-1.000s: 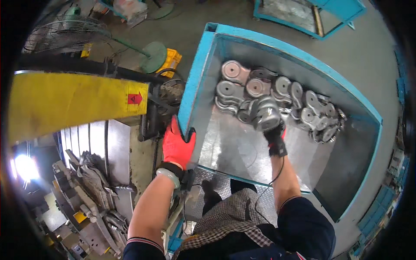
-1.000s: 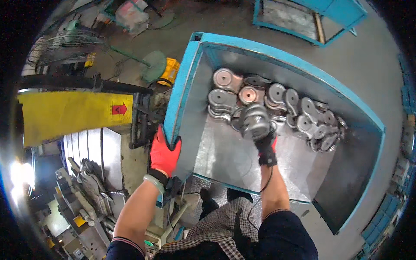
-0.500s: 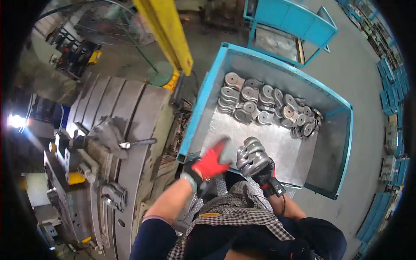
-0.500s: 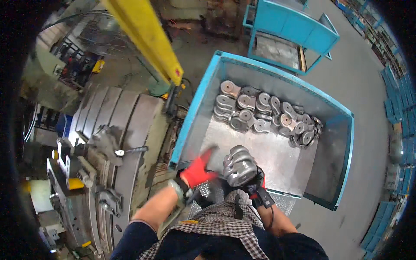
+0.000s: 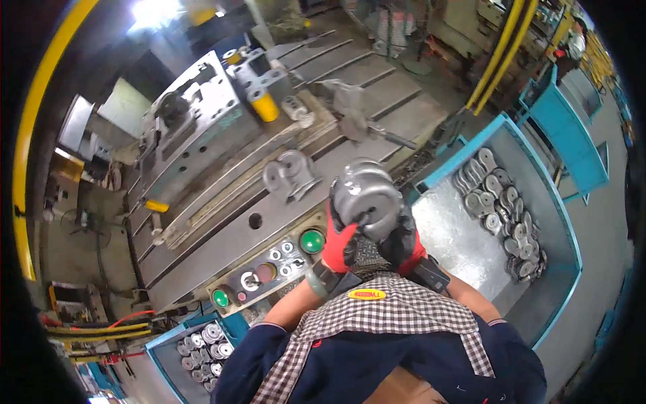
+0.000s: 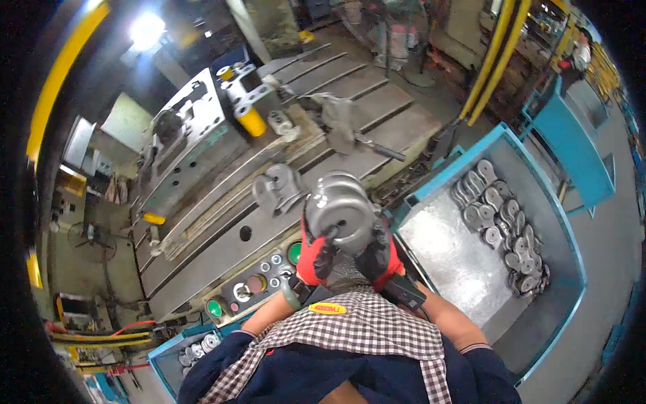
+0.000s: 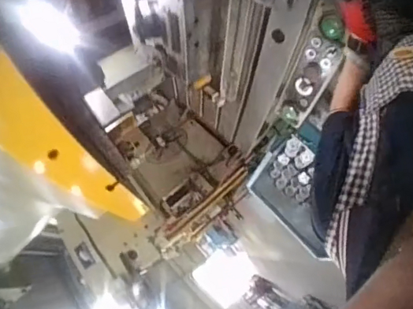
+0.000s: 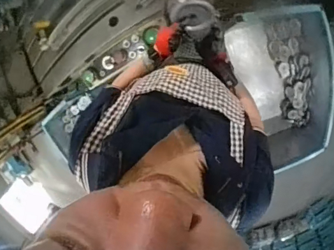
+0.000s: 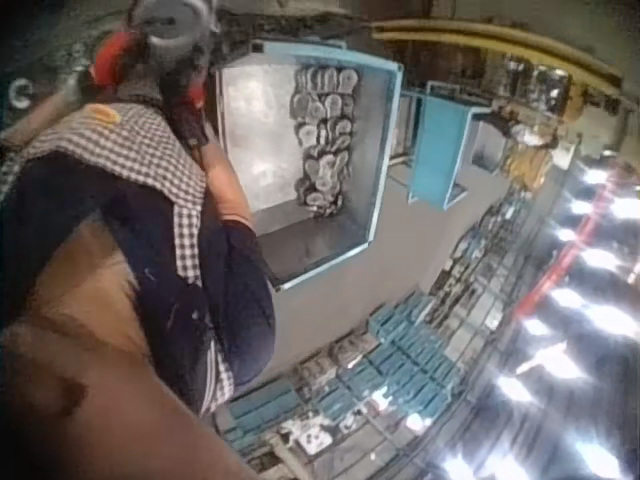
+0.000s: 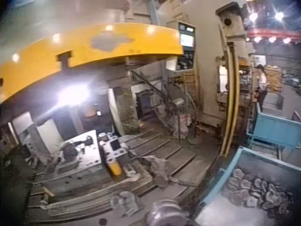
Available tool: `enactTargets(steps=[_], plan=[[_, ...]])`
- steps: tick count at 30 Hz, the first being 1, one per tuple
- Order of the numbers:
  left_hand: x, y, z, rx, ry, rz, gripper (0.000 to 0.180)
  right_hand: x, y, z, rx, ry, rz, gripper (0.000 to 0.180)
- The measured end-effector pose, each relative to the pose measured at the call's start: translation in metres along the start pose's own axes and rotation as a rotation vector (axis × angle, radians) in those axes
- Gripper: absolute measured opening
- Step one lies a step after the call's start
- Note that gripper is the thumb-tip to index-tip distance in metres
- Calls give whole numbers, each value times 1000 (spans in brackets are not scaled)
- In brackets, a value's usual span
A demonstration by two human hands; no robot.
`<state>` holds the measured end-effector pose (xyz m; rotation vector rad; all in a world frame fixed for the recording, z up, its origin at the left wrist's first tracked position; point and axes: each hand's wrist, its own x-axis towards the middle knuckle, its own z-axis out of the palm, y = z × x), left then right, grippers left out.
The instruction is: The recorder is picking up metal pieces from a bin and placing them onto a press machine for processing.
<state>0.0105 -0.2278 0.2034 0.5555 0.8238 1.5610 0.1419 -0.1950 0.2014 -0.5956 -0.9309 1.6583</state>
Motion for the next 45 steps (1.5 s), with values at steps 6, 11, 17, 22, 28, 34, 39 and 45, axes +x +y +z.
enactTargets(steps=[6,11,17,22,28,34,39,45], plan=[[-20,49,-93,-345,254,217,29,10,99,41,207,-362,283,41],[-17,63,-207,-111,439,327,28,9,96,27,-583,-685,207,43],[13,82,-285,35,556,264,28,-22,80,-79,-160,-153,722,45],[43,95,-282,-130,403,100,34,-60,11,-122,-257,182,479,40],[76,114,-295,420,303,-46,46,-134,14,-195,-279,470,442,57],[89,125,-291,1597,474,-61,63,-164,55,-229,-202,480,584,63],[82,170,-206,2109,392,-328,68,-142,52,-209,-266,419,593,50],[98,186,-215,1995,349,-42,61,-148,62,-229,-455,489,451,44]])
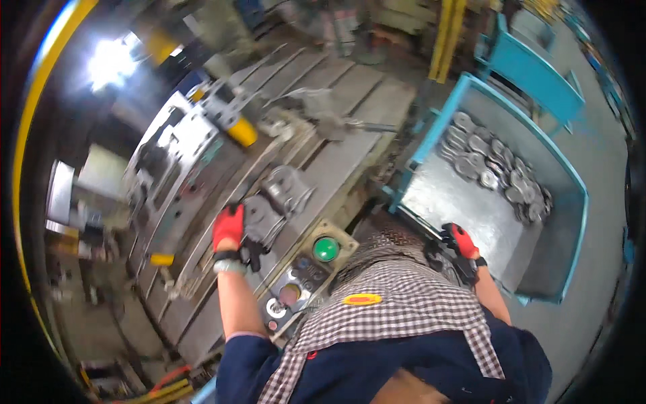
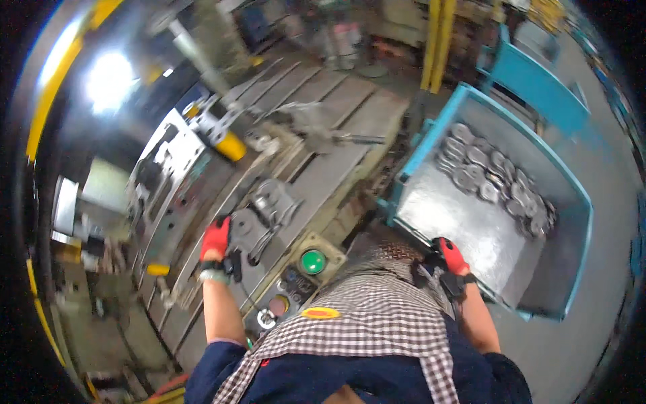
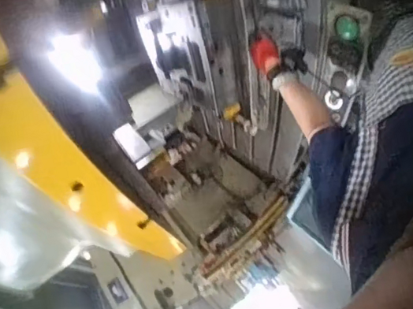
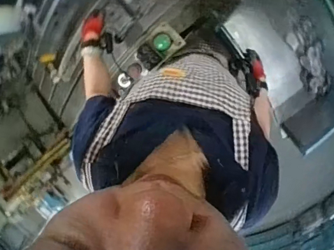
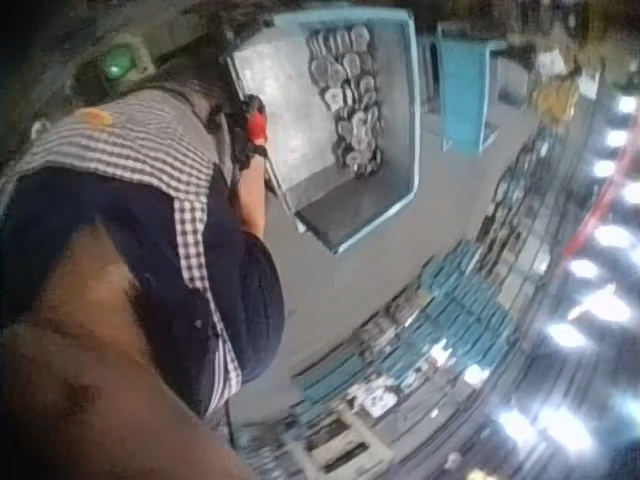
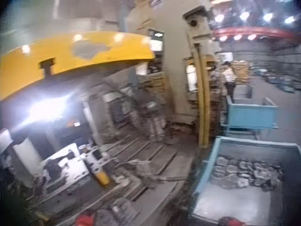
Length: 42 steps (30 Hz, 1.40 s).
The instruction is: The recorder is picking up metal pieces from a bin and placing them onto a press machine for processing.
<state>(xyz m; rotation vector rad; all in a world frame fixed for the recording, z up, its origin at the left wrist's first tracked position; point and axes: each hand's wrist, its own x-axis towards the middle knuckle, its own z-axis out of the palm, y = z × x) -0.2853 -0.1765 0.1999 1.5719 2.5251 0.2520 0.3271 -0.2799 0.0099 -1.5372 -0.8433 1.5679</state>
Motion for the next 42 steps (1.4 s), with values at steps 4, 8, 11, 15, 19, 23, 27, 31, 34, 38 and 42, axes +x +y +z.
enactTargets(steps=[4,8,11,15,19,23,27,31,34,38,42], plan=[[-21,37,-2,-407,-37,138,43,-1,24,-22,-230,35,-24,50],[-46,137,-10,-684,-131,421,36,-20,26,-28,-147,85,74,46],[-62,204,3,-692,-256,584,41,-13,45,-45,-78,120,154,47],[-86,287,35,-658,-569,698,44,-1,84,-64,-100,198,193,57],[-89,363,89,-587,-671,934,43,13,126,-90,-105,215,161,56],[-74,436,146,-482,-623,999,43,11,105,-106,90,272,232,43],[-47,505,210,-312,-467,1022,51,36,116,-136,66,326,276,57],[-12,568,255,-124,-264,967,62,73,107,-161,184,344,195,51],[18,601,293,-62,-254,975,69,112,84,-187,441,438,266,44],[16,621,329,-81,-296,713,80,180,71,-231,391,471,274,41],[2,651,319,-2,-270,596,76,248,88,-281,254,590,224,41]])
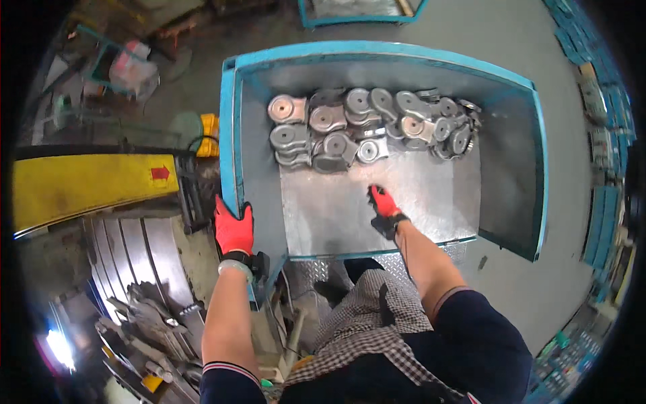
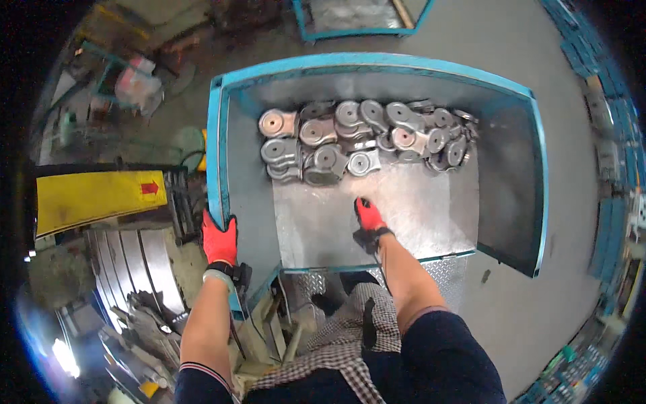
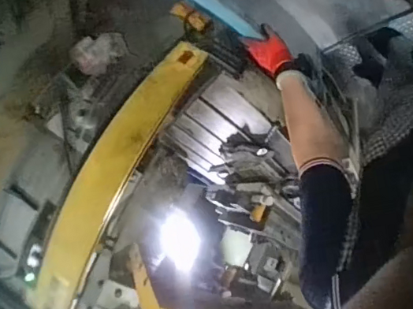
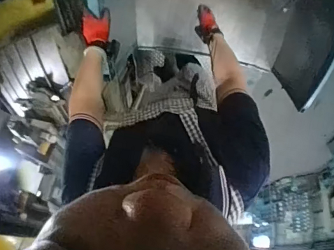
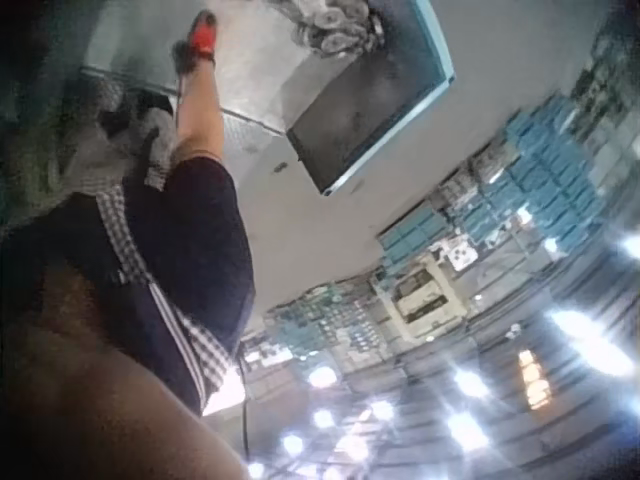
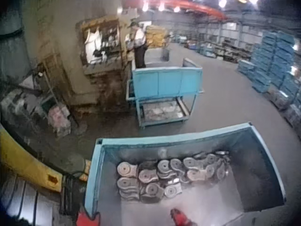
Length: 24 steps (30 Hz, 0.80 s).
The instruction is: The recorder is picking up metal pieces from a bin and placing them onto a press machine for processing.
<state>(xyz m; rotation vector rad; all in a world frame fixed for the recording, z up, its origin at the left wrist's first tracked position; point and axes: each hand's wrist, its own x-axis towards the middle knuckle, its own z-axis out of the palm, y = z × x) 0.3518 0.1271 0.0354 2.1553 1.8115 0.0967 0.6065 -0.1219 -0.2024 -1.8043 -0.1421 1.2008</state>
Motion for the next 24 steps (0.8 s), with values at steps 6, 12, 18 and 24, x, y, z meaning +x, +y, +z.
enactTargets(steps=[6,12,18,24], plan=[[5,-7,7,20,-5,-15,74,77,-67,-4,-613,86,24,53],[7,2,3,-38,-26,-13,73,150,37,15,-454,-3,133,57],[8,1,3,-77,-40,-29,73,167,105,71,-152,190,78,53],[-2,-10,9,-104,5,-62,74,129,29,121,-300,389,290,48]])
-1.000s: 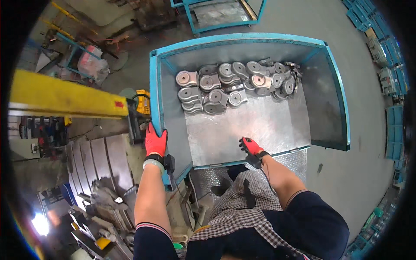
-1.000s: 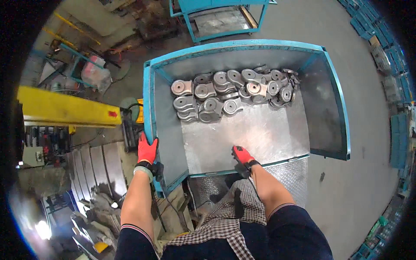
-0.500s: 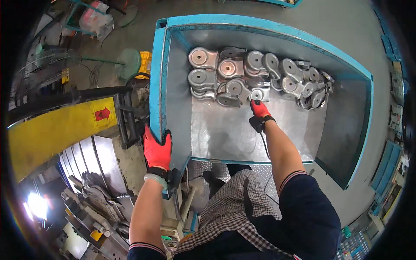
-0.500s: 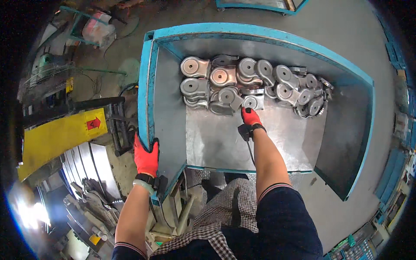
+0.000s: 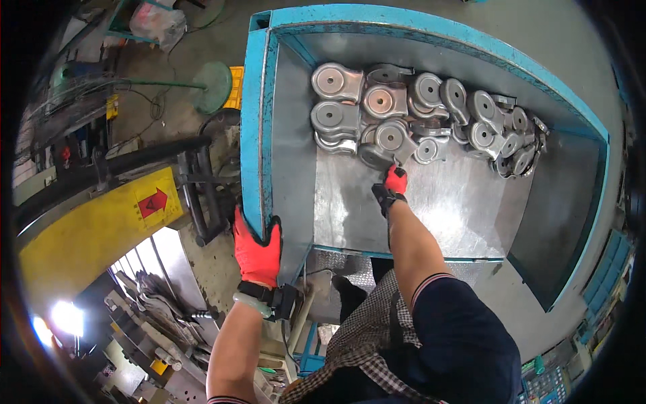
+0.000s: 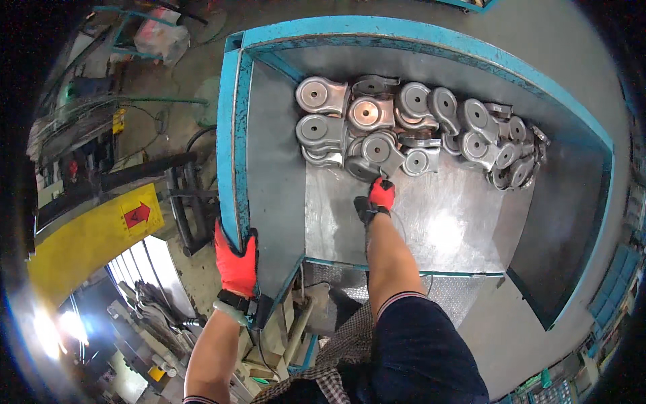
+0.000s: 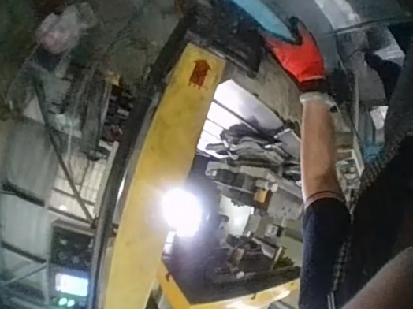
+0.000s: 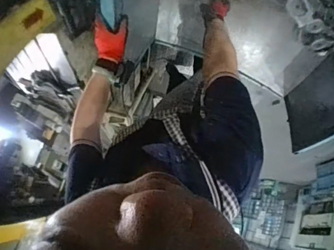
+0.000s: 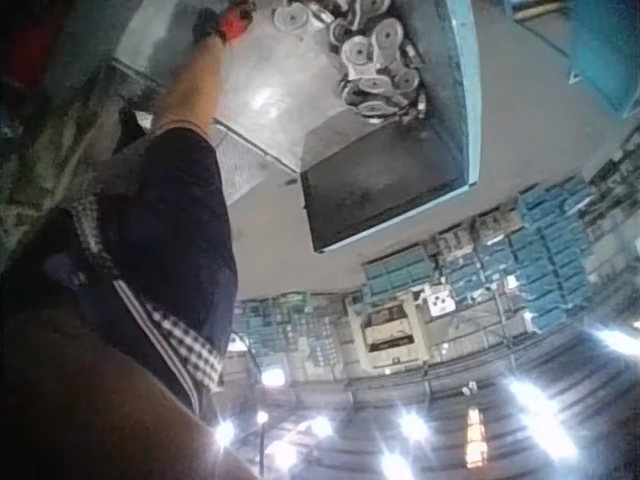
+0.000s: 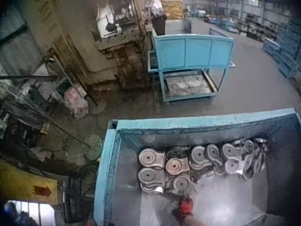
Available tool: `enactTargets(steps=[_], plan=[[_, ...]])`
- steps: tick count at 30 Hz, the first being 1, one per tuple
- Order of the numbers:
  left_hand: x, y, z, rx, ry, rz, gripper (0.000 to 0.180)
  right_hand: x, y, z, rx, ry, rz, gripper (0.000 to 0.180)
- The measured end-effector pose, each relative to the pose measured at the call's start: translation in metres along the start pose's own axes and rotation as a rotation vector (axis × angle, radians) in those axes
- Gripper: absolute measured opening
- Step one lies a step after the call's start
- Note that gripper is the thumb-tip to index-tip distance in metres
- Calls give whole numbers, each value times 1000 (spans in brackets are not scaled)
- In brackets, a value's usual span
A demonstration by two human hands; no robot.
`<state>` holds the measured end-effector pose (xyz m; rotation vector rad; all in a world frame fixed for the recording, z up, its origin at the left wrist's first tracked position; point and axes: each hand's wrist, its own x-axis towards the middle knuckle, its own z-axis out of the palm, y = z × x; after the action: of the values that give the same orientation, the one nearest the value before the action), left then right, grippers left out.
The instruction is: The recorder is picking up metal pieces from a bin and placing them onto a press machine for processing.
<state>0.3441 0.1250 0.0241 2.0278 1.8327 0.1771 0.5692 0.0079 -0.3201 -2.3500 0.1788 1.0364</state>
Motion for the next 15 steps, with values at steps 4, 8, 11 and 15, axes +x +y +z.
enactTargets(steps=[4,8,11,15], plan=[[8,6,0,6,-25,25,75,-22,9,11,71,196,165,47],[6,11,-3,-3,-32,-30,73,-34,1,-4,-44,123,-16,43],[6,8,-2,-23,-26,6,73,-42,-10,-9,-300,209,-190,42],[4,8,-2,-5,-15,-3,74,-43,-27,-15,-221,46,-309,43]])
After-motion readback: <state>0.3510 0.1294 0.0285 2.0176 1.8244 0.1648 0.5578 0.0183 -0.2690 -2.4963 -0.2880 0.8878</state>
